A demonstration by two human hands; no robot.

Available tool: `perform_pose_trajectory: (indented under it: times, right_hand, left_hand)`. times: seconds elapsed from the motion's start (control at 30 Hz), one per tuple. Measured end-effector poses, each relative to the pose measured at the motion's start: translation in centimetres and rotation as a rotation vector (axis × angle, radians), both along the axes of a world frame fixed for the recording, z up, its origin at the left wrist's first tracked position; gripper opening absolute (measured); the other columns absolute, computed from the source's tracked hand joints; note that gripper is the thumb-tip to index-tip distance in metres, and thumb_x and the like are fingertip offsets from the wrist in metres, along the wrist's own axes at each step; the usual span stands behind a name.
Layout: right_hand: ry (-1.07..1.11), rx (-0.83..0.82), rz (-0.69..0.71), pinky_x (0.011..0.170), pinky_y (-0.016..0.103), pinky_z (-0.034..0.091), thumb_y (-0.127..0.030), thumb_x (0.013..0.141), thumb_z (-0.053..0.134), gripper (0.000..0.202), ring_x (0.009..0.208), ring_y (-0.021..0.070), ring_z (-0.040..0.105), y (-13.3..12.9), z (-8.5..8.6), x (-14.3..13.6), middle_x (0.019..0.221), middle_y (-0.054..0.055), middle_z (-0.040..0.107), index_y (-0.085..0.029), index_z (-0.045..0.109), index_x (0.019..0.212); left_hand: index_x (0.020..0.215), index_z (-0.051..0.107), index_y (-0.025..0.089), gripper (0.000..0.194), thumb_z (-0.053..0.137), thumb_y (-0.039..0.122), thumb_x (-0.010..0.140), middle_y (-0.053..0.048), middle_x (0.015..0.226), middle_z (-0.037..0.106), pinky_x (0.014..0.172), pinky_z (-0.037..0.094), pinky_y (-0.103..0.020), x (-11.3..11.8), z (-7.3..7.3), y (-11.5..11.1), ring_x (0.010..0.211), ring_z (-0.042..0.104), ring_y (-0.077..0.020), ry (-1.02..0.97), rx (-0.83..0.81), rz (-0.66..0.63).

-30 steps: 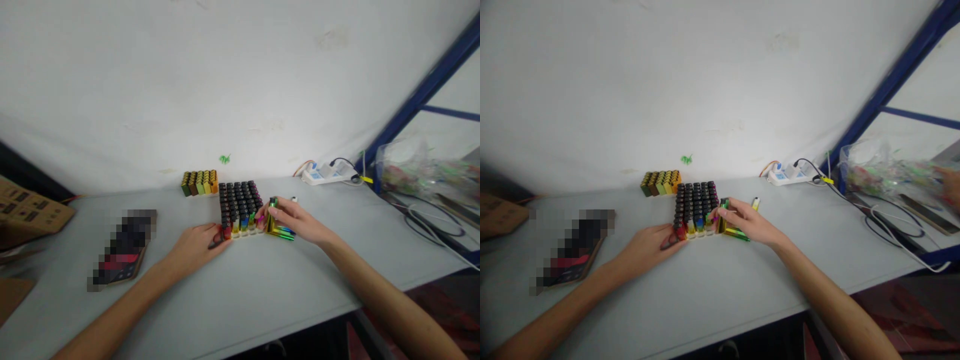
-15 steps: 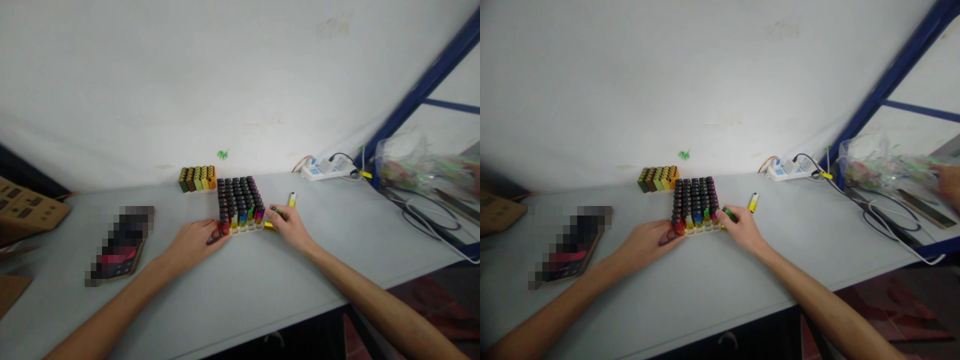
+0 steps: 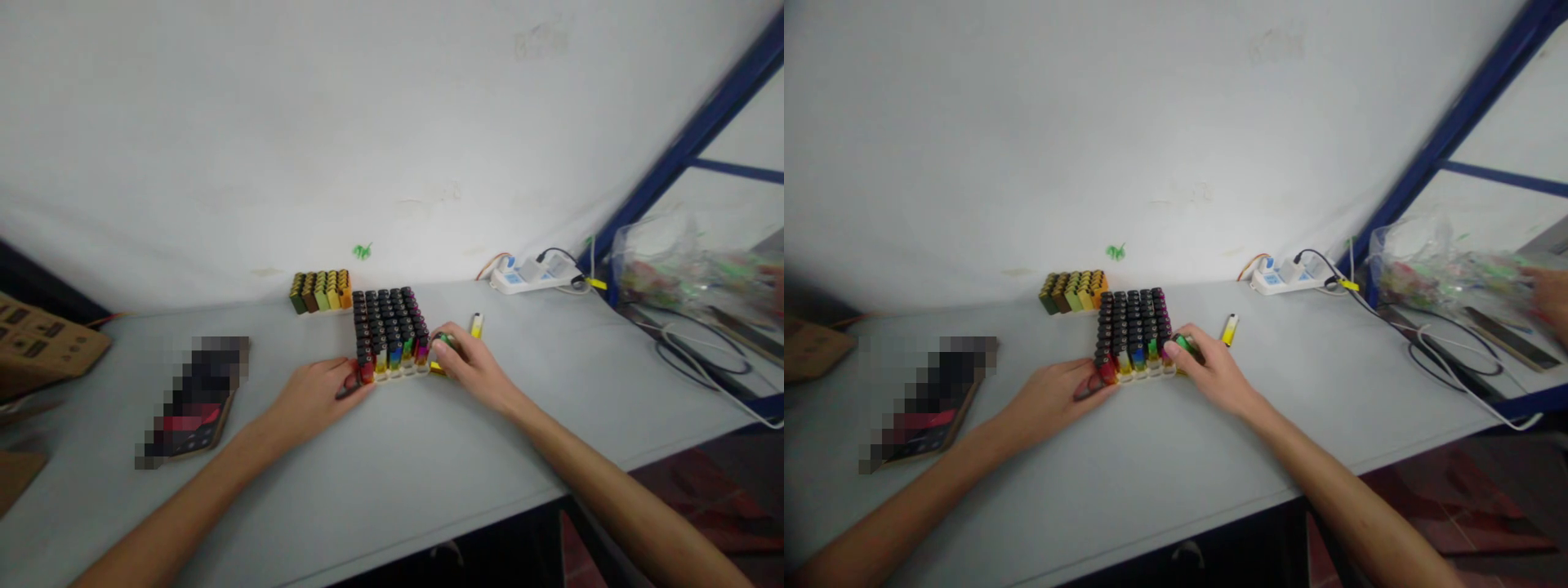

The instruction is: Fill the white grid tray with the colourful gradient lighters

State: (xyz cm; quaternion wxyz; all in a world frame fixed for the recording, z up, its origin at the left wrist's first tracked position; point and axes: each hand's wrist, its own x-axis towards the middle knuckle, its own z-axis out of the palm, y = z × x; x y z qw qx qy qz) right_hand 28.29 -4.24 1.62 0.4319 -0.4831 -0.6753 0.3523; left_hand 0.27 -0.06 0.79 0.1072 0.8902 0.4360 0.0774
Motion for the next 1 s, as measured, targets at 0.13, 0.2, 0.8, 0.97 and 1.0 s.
perform_pose_trajectory:
  times: [0.13, 0.2, 0.8, 0.97, 1.0]
  right_hand:
    - [-0.010, 0.107, 0.091, 0.069, 0.028, 0.046, -0.042, 0.108, 0.045, 0.023, 0.072, 0.0140, 0.057, -0.3, 1.5, 1.2, 0.084, 0.000, 0.061, -0.022, 0.056, 0.109]
    - [-0.105, 0.248, 0.093, 0.081, 0.031, 0.049, -0.038, 0.105, 0.053, 0.019, 0.089, 0.0173, 0.062, -0.2, 2.4, 1.6, 0.097, 0.005, 0.066, -0.021, 0.062, 0.107]
    - [-0.517, 0.600, 0.160, 0.103, 0.046, 0.051, -0.033, 0.093, 0.073, 0.015, 0.122, 0.0278, 0.057, 2.8, 2.7, 0.3, 0.125, 0.014, 0.062, -0.021, 0.073, 0.102]
    - [-0.482, 0.533, 0.162, 0.108, 0.048, 0.050, -0.035, 0.089, 0.077, 0.015, 0.130, 0.0285, 0.053, 3.5, 2.2, 0.1, 0.134, 0.013, 0.058, -0.022, 0.075, 0.096]
    - [-0.485, 0.528, 0.152, 0.108, 0.048, 0.050, -0.035, 0.088, 0.077, 0.015, 0.130, 0.0288, 0.053, 3.5, 2.1, 0.0, 0.134, 0.012, 0.058, -0.022, 0.075, 0.094]
  left_hand:
    - [0.087, 0.063, 0.021, 0.033, 0.052, 0.050, 0.100, -0.002, 0.079, 0.067, 0.065, 0.038, -0.029, -0.1, -0.2, 0.1, 0.069, 0.062, -0.0202, -0.007, 0.010, -0.010]
    - [0.086, 0.062, 0.021, 0.033, 0.052, 0.050, 0.100, -0.002, 0.080, 0.067, 0.064, 0.038, -0.029, -0.1, -0.4, 0.2, 0.069, 0.062, -0.0197, -0.014, 0.002, -0.016]
    - [0.082, 0.061, 0.021, 0.033, 0.053, 0.047, 0.100, -0.002, 0.077, 0.066, 0.064, 0.039, -0.028, 0.0, 0.0, 0.0, 0.068, 0.061, -0.0189, -0.029, 0.006, -0.033]
    - [0.084, 0.061, 0.021, 0.032, 0.053, 0.048, 0.100, -0.002, 0.079, 0.067, 0.064, 0.040, -0.029, -0.1, -0.5, 0.2, 0.069, 0.062, -0.0198, -0.053, 0.007, -0.035]
    - [0.084, 0.061, 0.021, 0.033, 0.053, 0.049, 0.100, -0.002, 0.079, 0.067, 0.064, 0.039, -0.029, -0.1, -0.5, 0.2, 0.069, 0.062, -0.0198, -0.056, 0.007, -0.032]
